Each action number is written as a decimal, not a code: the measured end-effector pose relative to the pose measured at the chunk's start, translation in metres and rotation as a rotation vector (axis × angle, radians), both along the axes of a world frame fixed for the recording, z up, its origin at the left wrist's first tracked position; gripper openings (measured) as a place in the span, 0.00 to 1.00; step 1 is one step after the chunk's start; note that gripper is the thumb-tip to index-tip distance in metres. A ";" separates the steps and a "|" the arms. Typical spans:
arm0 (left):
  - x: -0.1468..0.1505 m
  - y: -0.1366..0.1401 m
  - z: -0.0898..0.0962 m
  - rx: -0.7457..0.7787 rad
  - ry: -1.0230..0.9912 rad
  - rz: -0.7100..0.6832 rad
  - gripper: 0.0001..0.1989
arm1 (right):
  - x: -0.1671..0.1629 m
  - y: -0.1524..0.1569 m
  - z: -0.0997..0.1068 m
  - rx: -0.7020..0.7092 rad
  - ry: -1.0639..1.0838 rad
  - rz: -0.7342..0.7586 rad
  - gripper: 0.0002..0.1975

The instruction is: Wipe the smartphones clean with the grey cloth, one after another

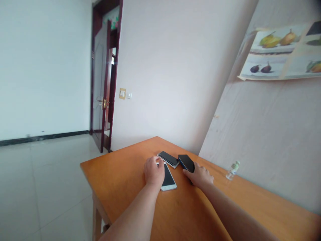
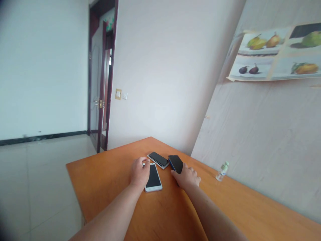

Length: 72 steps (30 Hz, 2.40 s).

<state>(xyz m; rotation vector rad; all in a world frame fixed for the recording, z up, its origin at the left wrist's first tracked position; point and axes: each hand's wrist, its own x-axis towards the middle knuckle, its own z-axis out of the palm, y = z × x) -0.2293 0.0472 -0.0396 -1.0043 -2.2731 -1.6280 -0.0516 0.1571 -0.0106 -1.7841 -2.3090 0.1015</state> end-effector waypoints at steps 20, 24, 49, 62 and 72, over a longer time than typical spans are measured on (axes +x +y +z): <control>-0.012 0.002 0.007 0.116 -0.183 0.093 0.22 | -0.128 -0.067 0.008 0.175 -0.037 0.366 0.21; -0.023 0.000 0.006 0.164 -0.241 0.165 0.23 | -0.129 -0.083 0.008 0.201 -0.042 0.487 0.19; -0.017 -0.010 0.020 0.218 -0.260 0.150 0.18 | -0.101 -0.086 0.001 0.134 0.044 0.646 0.18; -0.007 -0.005 0.019 0.293 -0.174 0.041 0.17 | -0.122 -0.004 0.006 0.021 -0.061 0.495 0.34; 0.004 0.005 0.007 0.209 -0.240 -0.134 0.15 | -0.135 -0.001 0.001 0.127 -0.050 0.267 0.29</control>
